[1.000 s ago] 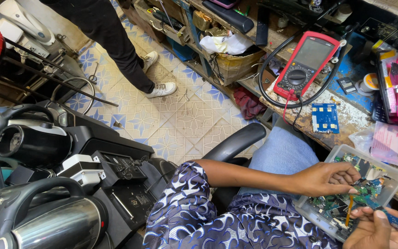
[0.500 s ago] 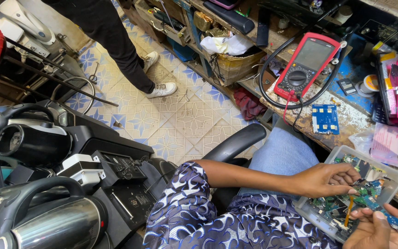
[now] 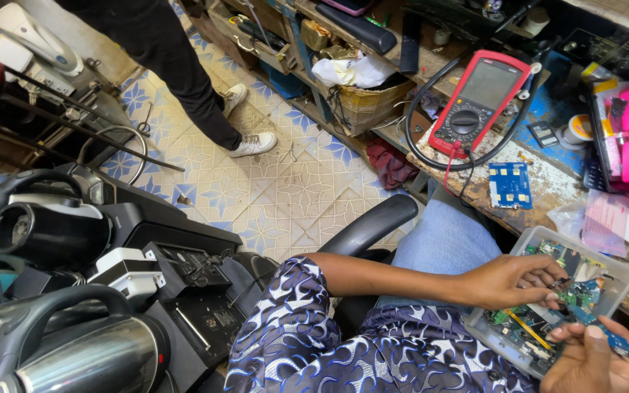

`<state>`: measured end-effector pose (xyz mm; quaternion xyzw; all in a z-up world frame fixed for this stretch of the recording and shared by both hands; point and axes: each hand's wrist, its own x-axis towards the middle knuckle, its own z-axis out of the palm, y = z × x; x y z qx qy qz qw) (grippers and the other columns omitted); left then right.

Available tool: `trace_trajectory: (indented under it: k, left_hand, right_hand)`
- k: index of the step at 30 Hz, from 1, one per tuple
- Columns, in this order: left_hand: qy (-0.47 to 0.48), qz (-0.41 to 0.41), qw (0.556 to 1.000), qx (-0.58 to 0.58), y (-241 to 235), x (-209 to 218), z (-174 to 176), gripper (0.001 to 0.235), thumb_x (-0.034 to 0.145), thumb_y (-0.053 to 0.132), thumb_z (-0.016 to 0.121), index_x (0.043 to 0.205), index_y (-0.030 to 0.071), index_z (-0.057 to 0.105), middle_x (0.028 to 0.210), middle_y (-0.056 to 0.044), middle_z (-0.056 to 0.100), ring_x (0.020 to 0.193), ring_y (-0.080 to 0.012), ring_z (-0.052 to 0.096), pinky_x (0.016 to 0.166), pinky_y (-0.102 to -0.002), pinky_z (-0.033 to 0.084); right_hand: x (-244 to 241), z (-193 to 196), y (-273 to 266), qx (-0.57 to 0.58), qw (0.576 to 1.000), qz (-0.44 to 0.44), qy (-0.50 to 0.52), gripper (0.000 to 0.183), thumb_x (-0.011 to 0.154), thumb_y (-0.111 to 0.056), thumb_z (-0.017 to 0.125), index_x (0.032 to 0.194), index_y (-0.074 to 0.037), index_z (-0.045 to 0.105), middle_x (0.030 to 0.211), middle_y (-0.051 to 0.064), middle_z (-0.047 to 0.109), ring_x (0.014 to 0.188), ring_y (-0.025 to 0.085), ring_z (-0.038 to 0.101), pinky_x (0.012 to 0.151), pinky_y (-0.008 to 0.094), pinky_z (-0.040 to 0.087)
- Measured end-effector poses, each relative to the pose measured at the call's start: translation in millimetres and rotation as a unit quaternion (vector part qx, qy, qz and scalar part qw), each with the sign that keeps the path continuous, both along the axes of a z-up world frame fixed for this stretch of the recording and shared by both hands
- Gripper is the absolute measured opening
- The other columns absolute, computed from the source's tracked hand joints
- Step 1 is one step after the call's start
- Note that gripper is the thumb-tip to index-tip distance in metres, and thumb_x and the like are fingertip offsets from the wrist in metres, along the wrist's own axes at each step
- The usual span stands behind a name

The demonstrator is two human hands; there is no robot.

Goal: The person sits at a cluttered workbench and sorts through a transparent plastic container filled with electronic components. They pick up various circuit boards and small parts, examine them, and place them back into the container.

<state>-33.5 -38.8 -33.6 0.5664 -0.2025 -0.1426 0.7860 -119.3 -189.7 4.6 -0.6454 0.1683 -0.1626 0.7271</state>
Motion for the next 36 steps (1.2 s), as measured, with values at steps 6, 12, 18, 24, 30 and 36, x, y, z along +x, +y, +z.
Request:
trace_trajectory:
  k: [6, 12, 18, 24, 30, 36]
  left_hand:
    - [-0.03, 0.02, 0.998, 0.057, 9, -2, 12, 0.034, 0.104, 0.02, 0.061, 0.136, 0.01, 0.057, 0.127, -0.01, 0.071, 0.113, -0.0232, 0.074, 0.105, -0.033, 0.06]
    - [0.047, -0.029, 0.997, -0.046, 11, -4, 24, 0.021, 0.11, 0.006, 0.051, 0.13, 0.0, 0.051, 0.132, -0.017, 0.063, 0.11, -0.0327, 0.072, 0.104, -0.037, 0.06]
    - [0.003, -0.011, 1.0, 0.023, 15, -5, 33, 0.021, 0.106, 0.001, 0.049, 0.126, 0.001, 0.053, 0.127, -0.015, 0.067, 0.11, -0.028, 0.073, 0.103, -0.036, 0.06]
    - [-0.049, -0.033, 0.996, 0.066, 18, -1, 30, 0.017, 0.105, 0.004, 0.051, 0.119, 0.003, 0.06, 0.118, -0.009, 0.069, 0.113, -0.0211, 0.072, 0.103, -0.032, 0.057]
    - [-0.141, -0.009, 0.979, 0.143, 19, 2, 30, 0.029, 0.103, 0.011, 0.053, 0.128, 0.01, 0.066, 0.124, -0.008, 0.071, 0.115, -0.0191, 0.067, 0.1, -0.031, 0.056]
    - [-0.222, -0.01, 0.959, 0.175, 25, -6, 44, 0.029, 0.105, 0.019, 0.05, 0.131, 0.012, 0.061, 0.133, -0.01, 0.066, 0.128, -0.0284, 0.063, 0.112, -0.044, 0.05]
  right_hand:
    - [5, 5, 14, 0.062, 0.997, -0.006, -0.04, 0.019, 0.109, -0.01, 0.063, 0.127, -0.008, 0.056, 0.085, 0.011, 0.058, 0.065, 0.016, 0.058, 0.068, 0.027, 0.055]
    - [5, 15, 15, 0.076, 0.996, 0.003, -0.047, 0.016, 0.109, -0.008, 0.063, 0.121, -0.01, 0.054, 0.083, 0.013, 0.057, 0.071, 0.018, 0.061, 0.065, 0.027, 0.056]
    - [2, 19, 15, 0.077, 0.996, 0.014, -0.04, 0.017, 0.108, -0.009, 0.063, 0.12, -0.01, 0.052, 0.083, 0.013, 0.057, 0.068, 0.021, 0.059, 0.064, 0.027, 0.053]
    - [1, 11, 9, 0.092, 0.994, 0.032, -0.044, 0.013, 0.11, -0.01, 0.06, 0.12, -0.008, 0.054, 0.082, 0.013, 0.057, 0.069, 0.022, 0.059, 0.065, 0.029, 0.052]
    - [-3, 18, 14, 0.039, 0.997, 0.031, -0.057, 0.017, 0.113, -0.015, 0.057, 0.126, -0.004, 0.056, 0.085, 0.015, 0.059, 0.07, 0.022, 0.061, 0.067, 0.029, 0.054]
    - [-4, 20, 16, -0.02, 0.997, 0.033, -0.064, 0.019, 0.114, -0.006, 0.05, 0.131, 0.002, 0.052, 0.094, 0.021, 0.06, 0.074, 0.022, 0.061, 0.068, 0.027, 0.049]
